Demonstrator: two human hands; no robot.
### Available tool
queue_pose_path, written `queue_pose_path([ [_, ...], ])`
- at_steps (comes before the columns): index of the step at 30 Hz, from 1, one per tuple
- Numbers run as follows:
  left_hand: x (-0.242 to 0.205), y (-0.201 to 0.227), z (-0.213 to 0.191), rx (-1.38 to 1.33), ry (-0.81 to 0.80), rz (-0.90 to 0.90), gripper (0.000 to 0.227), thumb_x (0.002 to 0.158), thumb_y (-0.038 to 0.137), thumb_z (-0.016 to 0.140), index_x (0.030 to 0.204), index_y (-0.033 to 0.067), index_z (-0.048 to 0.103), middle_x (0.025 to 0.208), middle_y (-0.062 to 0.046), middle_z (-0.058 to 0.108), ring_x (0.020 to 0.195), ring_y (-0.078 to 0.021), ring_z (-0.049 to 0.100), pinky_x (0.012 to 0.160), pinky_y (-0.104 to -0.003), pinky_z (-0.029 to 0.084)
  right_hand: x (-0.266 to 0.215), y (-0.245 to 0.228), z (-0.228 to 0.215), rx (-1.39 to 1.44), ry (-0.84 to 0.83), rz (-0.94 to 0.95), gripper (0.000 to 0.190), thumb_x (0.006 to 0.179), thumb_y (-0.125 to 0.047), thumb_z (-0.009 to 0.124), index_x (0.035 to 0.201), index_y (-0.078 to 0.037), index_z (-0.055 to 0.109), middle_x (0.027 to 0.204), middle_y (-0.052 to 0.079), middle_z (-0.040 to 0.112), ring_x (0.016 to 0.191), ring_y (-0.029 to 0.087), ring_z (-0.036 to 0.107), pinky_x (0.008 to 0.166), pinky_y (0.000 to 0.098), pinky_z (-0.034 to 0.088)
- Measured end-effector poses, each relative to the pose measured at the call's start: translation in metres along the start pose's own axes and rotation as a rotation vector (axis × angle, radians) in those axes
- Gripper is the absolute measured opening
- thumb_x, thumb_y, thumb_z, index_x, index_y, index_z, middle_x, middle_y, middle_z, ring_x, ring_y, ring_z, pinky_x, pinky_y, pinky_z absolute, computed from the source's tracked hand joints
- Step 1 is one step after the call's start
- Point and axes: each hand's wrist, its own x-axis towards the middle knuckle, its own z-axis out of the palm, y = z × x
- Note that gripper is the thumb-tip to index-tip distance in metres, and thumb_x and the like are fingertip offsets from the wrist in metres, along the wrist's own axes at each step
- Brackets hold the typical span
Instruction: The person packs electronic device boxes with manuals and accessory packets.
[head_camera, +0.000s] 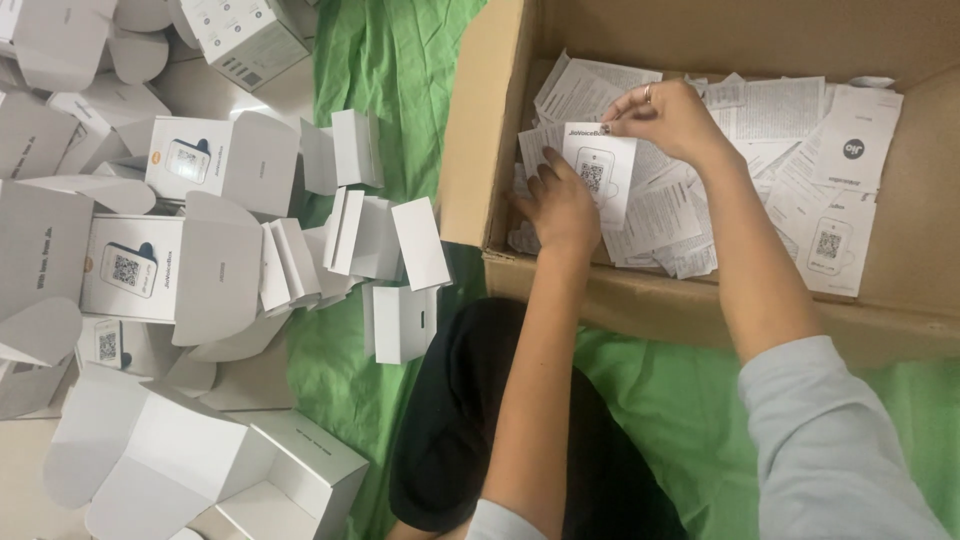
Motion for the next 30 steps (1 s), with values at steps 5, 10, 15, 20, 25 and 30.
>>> queue_pose_path([
  [5, 0.002, -0.003, -0.006, -0.062, -0.062, 0.077, 0.056, 0.093, 0.013, 0.060, 0.141, -0.0031, 0.038, 0.103, -0.013, 0.073, 0.101, -0.0304, 0.071, 0.112, -0.069, 0.031, 0.003, 0.004, -0.012, 0.209, -0.033, -0.029, 0.017, 0.093, -0.014, 0.077, 0.109, -0.007, 0.077, 0.100, 0.005, 0.078, 0.094, 0.013, 0.073, 0.086, 0.0289, 0.055],
  [10, 0.002, -0.003, -0.004, -0.033, 0.059, 0.184, 0.028, 0.093, 0.005, 0.057, 0.120, 0.0071, 0.052, 0.090, -0.010, 0.076, 0.091, -0.0300, 0.073, 0.106, -0.068, 0.037, -0.002, 0.053, -0.026, 0.337, 0.071, 0.116, 0.026, 0.099, -0.032, 0.071, 0.109, -0.008, 0.076, 0.098, 0.008, 0.078, 0.093, 0.017, 0.076, 0.083, 0.0315, 0.055],
  [15, 0.003, -0.005, -0.004, -0.048, 0.067, 0.183, 0.016, 0.096, 0.005, 0.054, 0.112, 0.0077, 0.052, 0.092, -0.012, 0.076, 0.095, -0.0320, 0.073, 0.106, -0.067, 0.039, -0.029, 0.191, -0.072, -0.821, 0.290, 0.764, 0.069, 0.092, -0.044, 0.072, 0.137, 0.005, 0.052, 0.133, 0.026, 0.057, 0.117, 0.043, 0.060, 0.092, 0.0588, 0.045],
  [20, 0.010, -0.003, 0.000, -0.036, 0.045, 0.243, 0.027, 0.092, 0.005, 0.054, 0.119, 0.0022, 0.051, 0.089, -0.014, 0.076, 0.093, -0.0323, 0.073, 0.103, -0.069, 0.037, -0.096, 0.227, -0.124, -0.614, 0.320, 0.720, 0.065, 0.096, -0.042, 0.069, 0.138, 0.006, 0.059, 0.134, 0.028, 0.065, 0.119, 0.041, 0.067, 0.099, 0.0508, 0.053],
  [25, 0.007, -0.002, -0.009, -0.051, -0.006, 0.229, 0.018, 0.098, 0.005, 0.052, 0.115, 0.0042, 0.051, 0.090, -0.015, 0.076, 0.095, -0.0342, 0.073, 0.106, -0.067, 0.038, -0.071, 0.244, -0.108, -0.602, 0.433, 0.635, 0.081, 0.086, -0.048, 0.080, 0.134, 0.010, 0.053, 0.126, 0.029, 0.064, 0.115, 0.042, 0.064, 0.098, 0.0467, 0.052],
  [30, 0.006, -0.001, -0.011, -0.047, -0.009, 0.226, 0.025, 0.091, 0.001, 0.056, 0.114, 0.0039, 0.050, 0.091, -0.014, 0.075, 0.091, -0.0338, 0.073, 0.105, -0.068, 0.036, -0.057, 0.262, -0.108, -0.754, 0.479, 0.709, 0.048, 0.099, -0.025, 0.070, 0.128, 0.011, 0.058, 0.118, 0.031, 0.067, 0.106, 0.046, 0.066, 0.085, 0.0545, 0.054],
])
